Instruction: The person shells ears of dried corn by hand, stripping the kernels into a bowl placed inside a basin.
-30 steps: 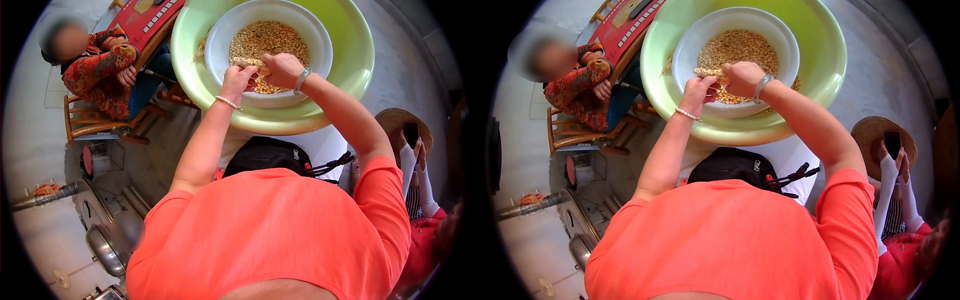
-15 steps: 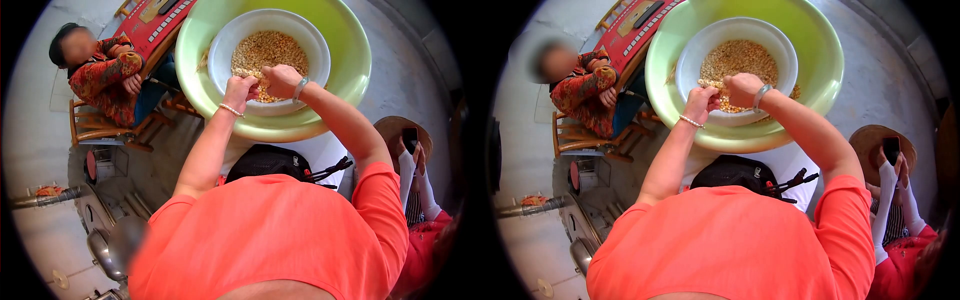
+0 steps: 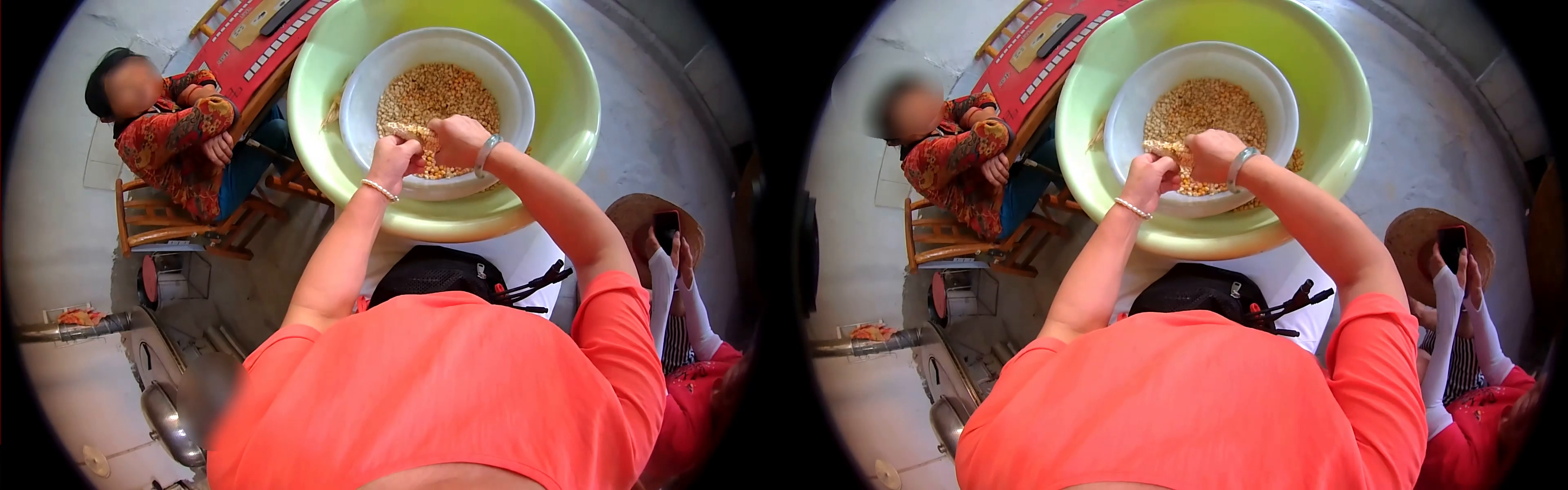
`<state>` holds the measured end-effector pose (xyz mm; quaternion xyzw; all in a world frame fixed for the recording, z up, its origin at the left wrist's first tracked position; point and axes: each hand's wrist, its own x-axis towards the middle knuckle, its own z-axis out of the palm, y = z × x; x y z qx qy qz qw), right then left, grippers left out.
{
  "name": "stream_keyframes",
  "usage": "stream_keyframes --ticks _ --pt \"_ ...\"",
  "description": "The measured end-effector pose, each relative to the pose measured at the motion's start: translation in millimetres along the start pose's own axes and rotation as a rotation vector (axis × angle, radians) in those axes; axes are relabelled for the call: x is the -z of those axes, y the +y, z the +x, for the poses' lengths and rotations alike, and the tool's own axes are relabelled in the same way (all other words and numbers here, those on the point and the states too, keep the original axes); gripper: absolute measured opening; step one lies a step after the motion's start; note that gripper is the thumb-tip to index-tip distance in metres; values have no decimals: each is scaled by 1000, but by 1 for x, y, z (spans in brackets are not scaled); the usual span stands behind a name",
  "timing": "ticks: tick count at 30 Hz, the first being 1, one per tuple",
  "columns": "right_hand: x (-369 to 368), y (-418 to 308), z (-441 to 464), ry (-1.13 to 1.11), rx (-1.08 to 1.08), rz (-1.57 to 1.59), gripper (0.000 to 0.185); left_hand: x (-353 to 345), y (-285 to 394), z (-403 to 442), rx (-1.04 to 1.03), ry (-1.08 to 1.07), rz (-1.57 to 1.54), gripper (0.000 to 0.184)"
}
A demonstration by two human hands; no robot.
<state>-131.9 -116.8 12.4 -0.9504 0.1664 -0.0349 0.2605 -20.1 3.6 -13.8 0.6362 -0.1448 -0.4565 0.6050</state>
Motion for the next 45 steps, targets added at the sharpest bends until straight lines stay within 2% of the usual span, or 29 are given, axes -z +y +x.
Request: stream_keyframes --ticks 3,6,14,32,45 --pt "0 2 3 -39 -28 22 20 2 8 -4 70 -71 -57 18" --pt "-1 3 4 -43 -10 50 20 4 7 -3 28 -51 80 22" --pt "-5 6 5 7 9 84 22 0 12 -9 40 -24 93 21" --pt "0 2 2 -37 -10 79 23 3 8 -4 95 -53 16 13" --pt "-7 9 4 3 32 57 26 2 6 -5 96 -21 22 17"
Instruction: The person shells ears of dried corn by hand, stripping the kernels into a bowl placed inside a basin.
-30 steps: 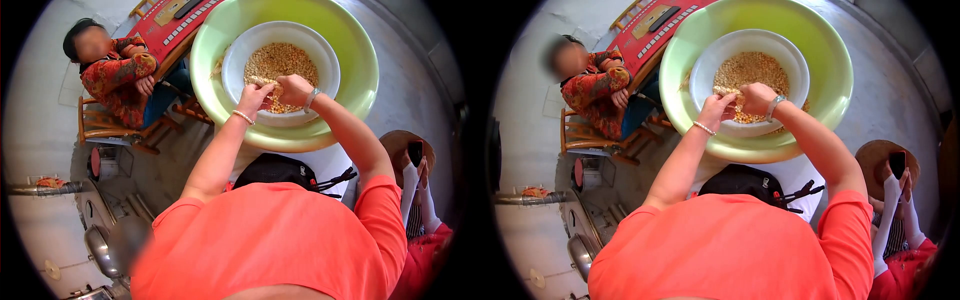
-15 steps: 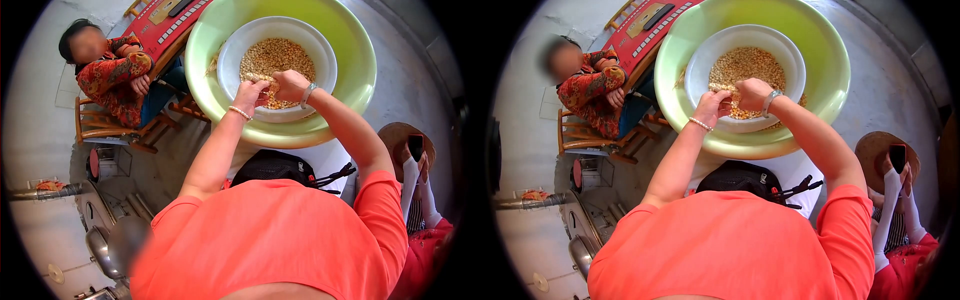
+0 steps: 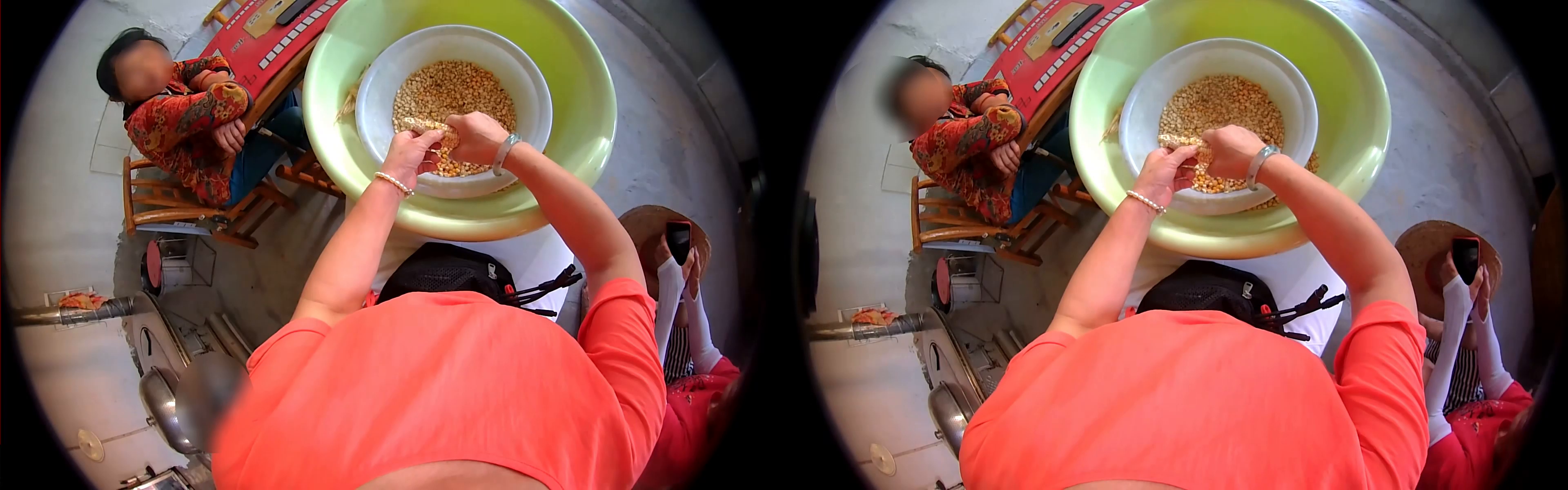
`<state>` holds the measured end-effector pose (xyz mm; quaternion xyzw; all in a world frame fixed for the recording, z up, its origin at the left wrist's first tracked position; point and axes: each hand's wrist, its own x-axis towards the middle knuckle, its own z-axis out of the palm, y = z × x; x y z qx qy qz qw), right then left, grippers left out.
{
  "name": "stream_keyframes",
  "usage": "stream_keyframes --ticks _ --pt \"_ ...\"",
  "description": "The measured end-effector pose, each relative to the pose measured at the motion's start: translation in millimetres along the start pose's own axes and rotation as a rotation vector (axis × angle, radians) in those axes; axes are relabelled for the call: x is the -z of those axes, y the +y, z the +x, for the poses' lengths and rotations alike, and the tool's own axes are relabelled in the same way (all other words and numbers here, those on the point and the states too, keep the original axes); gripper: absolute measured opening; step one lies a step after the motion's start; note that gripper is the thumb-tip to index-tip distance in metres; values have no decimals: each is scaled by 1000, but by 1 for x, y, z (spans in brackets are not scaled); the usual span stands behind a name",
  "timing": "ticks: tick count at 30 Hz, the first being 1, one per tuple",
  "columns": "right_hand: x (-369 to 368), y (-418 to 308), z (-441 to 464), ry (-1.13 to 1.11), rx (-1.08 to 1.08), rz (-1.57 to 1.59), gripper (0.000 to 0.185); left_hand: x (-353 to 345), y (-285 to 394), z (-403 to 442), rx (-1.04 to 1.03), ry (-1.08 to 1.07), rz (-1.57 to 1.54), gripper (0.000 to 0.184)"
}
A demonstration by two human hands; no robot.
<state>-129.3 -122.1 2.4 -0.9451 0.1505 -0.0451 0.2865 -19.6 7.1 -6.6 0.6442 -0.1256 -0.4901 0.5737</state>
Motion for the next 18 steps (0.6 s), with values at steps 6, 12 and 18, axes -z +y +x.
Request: stream_keyframes --ticks 6,12,18 --pt "2 -1 -1 1 3 -10 27 0 2 -1 11 -12 11 17" --pt "0 2 0 14 12 3 28 -4 5 -5 23 22 44 19" --pt "3 -2 -2 -6 -15 -7 27 -3 4 -5 14 6 41 19"
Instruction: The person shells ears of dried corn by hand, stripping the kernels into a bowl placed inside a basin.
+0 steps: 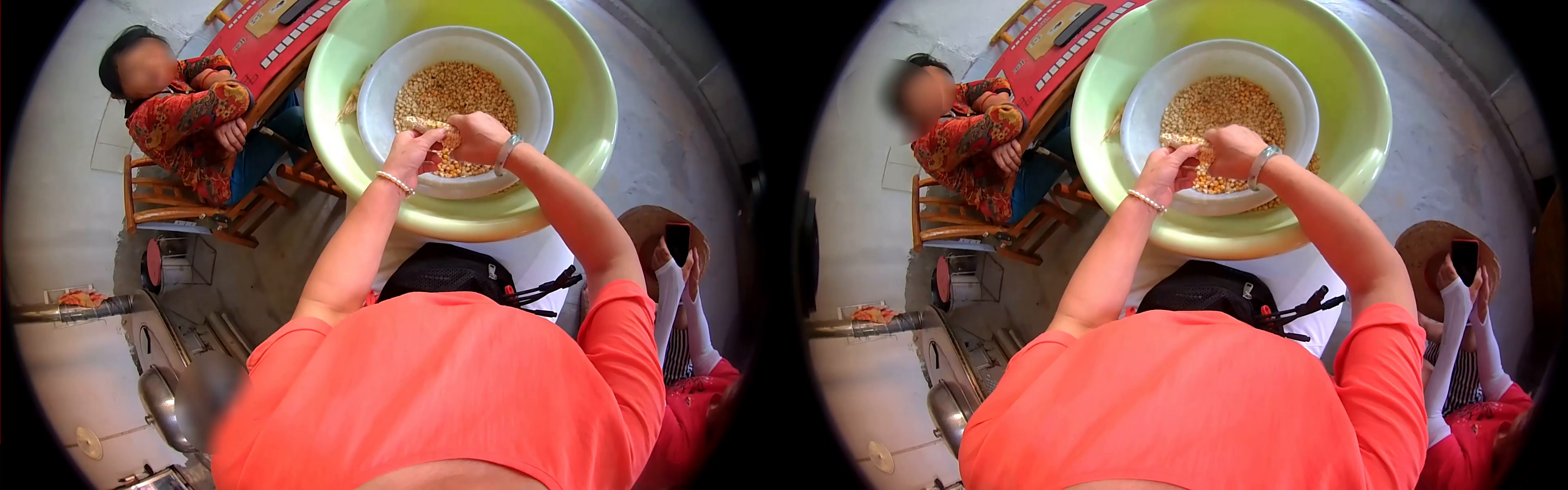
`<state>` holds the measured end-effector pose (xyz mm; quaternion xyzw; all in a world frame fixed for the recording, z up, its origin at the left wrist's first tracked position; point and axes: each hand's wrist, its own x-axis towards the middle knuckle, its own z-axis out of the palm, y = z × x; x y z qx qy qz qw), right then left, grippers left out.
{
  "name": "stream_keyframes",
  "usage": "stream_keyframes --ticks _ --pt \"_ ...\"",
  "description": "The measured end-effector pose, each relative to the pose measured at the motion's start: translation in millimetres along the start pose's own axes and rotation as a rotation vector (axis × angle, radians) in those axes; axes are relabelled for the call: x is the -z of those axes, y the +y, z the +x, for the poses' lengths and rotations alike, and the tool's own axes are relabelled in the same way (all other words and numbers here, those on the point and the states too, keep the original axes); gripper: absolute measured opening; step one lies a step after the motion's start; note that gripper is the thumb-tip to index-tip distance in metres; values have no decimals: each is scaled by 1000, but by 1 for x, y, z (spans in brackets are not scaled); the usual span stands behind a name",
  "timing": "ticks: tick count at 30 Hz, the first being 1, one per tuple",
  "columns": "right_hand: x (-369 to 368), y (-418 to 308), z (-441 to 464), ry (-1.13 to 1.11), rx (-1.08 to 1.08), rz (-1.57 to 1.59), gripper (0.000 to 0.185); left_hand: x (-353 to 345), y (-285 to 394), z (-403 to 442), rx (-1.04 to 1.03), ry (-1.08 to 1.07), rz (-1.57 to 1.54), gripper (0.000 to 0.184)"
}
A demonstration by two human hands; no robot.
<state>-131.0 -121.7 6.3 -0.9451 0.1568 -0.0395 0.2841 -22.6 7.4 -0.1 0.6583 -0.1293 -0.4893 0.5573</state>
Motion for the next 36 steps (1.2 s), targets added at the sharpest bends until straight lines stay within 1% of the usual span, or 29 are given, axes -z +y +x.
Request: stream_keyframes --ticks 2,8,14,17,23,26,29,30,33,36 --pt "2 -2 0 -8 -17 21 25 2 -1 2 -1 -3 -1 18" --pt "4 -3 -1 -13 -23 19 25 1 -1 2 -4 -5 -20 17" --pt "-3 6 3 33 28 41 26 1 2 1 -19 8 -7 18" --pt "1 3 1 20 42 63 29 0 1 1 -26 16 -11 18" --pt "-5 8 3 82 90 141 37 -1 2 -1 -83 16 -46 17" --pt "-3 10 4 8 96 242 47 3 1 1 -76 17 -91 13" --pt "1 8 3 -38 54 404 37 4 -2 3 -140 -4 -110 11" --pt "-1 9 3 19 54 343 34 2 0 0 -152 -6 -107 12" --pt "3 10 4 19 31 232 32 4 2 -2 -141 -6 -81 11" --pt "5 9 1 26 20 266 32 6 6 -3 -145 34 -101 15"
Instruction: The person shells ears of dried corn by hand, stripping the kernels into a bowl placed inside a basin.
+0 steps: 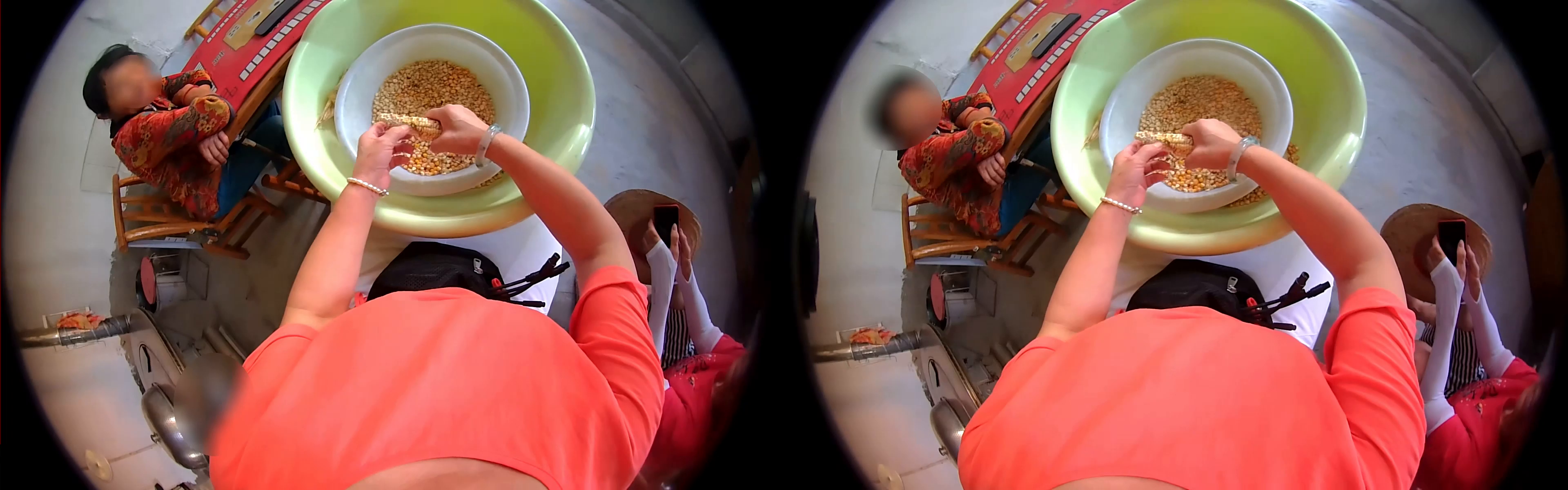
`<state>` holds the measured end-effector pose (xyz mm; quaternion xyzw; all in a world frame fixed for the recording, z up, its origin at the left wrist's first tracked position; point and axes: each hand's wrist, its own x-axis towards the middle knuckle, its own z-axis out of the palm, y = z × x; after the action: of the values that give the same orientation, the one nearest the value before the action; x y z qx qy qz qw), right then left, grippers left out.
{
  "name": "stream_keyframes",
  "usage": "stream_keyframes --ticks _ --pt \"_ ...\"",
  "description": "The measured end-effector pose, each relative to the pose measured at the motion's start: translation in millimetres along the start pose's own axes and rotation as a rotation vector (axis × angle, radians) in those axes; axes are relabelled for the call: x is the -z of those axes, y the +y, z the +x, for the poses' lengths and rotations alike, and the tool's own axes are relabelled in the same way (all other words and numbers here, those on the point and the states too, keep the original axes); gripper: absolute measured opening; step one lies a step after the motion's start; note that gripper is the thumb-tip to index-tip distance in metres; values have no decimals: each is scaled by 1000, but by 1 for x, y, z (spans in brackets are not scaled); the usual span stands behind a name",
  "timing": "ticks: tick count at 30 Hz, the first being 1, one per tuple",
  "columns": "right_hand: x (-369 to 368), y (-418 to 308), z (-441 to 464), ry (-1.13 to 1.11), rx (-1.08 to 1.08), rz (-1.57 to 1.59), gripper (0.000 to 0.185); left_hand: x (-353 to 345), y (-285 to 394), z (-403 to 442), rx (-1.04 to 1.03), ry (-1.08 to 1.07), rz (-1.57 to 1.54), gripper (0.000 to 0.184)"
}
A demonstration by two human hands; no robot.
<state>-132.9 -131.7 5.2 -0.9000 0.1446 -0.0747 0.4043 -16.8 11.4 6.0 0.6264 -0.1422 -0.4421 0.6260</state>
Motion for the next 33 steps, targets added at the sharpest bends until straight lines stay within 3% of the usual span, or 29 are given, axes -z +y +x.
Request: stream_keyframes --ticks 5,11,14,22,33 --pt "-2 0 2 -44 -24 -22 34 -1 5 -5 -37 2 -2 21" --pt "-3 1 1 -1 19 -9 38 0 -1 -4 126 1 125 24" --pt "-3 2 2 -15 12 -34 42 -4 -6 -2 62 16 236 24" --pt "-7 -3 -1 75 10 -30 37 -8 -6 -1 -14 19 199 26" --pt "-9 -9 -8 18 1 -276 22 -18 -10 4 78 37 151 14"
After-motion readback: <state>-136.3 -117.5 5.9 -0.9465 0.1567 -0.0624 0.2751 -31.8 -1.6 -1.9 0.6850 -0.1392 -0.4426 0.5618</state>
